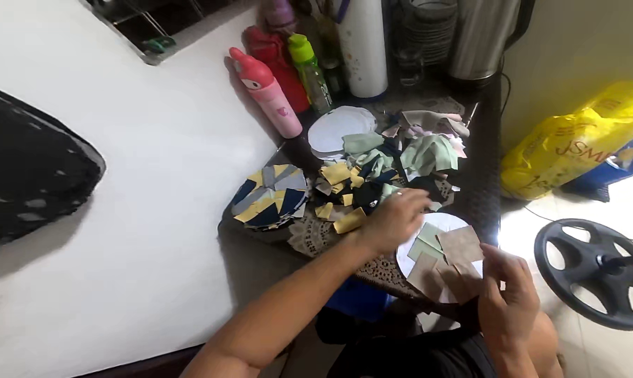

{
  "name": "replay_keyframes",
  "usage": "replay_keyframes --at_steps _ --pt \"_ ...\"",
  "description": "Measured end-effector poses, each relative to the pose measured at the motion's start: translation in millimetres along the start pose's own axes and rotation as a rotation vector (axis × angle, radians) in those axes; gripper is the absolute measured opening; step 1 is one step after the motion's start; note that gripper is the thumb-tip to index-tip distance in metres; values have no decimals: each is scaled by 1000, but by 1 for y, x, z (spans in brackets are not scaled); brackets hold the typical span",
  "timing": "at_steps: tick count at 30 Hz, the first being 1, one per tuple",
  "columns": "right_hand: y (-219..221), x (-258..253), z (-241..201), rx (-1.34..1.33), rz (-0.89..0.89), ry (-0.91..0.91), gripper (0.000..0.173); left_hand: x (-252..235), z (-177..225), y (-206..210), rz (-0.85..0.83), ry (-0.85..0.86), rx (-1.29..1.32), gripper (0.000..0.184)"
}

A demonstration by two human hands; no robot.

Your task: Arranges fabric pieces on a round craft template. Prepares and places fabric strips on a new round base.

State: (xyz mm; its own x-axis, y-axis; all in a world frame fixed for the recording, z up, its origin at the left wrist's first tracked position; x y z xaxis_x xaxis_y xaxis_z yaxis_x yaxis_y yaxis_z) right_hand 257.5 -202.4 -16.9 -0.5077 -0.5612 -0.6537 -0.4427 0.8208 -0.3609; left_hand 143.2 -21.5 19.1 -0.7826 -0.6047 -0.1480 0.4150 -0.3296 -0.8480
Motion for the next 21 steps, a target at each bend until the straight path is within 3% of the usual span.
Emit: replay_keyframes --at_steps 4,10,21 --pt "1 11 9 -6 36 44 29 9 -41 -22 -197 -131 -158 22" --pt "0 13 14 -7 72 54 30 15 -43 -8 -410 -92 -283 24" --pt "1 14 9 7 79 2 27 19 -38 -4 -377 -53 -363 25"
Point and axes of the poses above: each hand's wrist, its own x-axis away from the middle knuckle, its own y-axis out of the palm, z = x × y, the point moved 7 cm from there along -x, towards the middle knuckle, and after that the axes turned 11 degrees about -y, right-handed, at the moved point
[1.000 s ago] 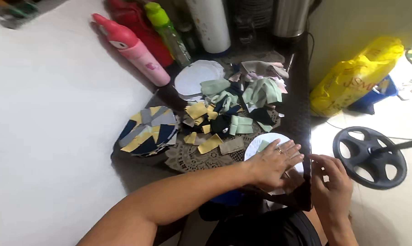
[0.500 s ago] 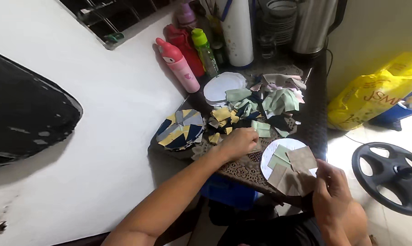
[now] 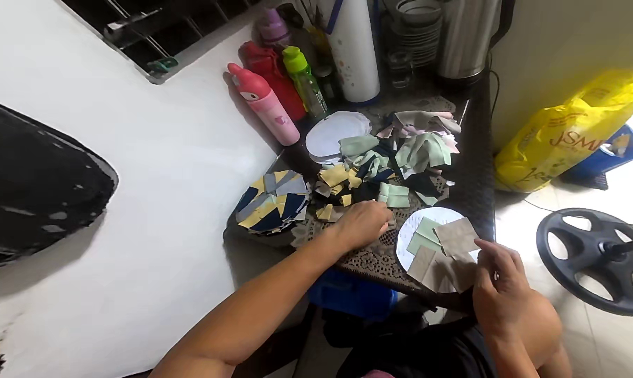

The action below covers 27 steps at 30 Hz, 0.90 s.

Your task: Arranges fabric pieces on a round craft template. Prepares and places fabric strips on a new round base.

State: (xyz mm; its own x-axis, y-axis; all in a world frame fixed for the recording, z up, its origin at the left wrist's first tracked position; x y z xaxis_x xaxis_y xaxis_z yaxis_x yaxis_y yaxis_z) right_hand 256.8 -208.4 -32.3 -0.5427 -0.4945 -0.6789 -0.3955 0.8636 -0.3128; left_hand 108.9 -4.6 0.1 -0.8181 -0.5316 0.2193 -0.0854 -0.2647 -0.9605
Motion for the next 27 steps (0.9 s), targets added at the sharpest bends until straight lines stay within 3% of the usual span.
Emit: replay_keyframes --at_steps 6,10,14,20,27 --pt "1 1 0 14 4 -9 28 -4 -19 -3 44 -138 225 26" --pt "5 -1 -8 74 -20 -84 24 0 -36 -16 170 -275 406 23" --pt "27 -12 -33 63 -102 -169 22 17 -35 -33 289 -300 508 20" --pt "54 -32 -77 -221 -228 -56 21 44 -2 -39 197 -226 915 10" --pt "12 -26 -79 -335 -165 30 14 52 63 -22 38 -112 1263 9"
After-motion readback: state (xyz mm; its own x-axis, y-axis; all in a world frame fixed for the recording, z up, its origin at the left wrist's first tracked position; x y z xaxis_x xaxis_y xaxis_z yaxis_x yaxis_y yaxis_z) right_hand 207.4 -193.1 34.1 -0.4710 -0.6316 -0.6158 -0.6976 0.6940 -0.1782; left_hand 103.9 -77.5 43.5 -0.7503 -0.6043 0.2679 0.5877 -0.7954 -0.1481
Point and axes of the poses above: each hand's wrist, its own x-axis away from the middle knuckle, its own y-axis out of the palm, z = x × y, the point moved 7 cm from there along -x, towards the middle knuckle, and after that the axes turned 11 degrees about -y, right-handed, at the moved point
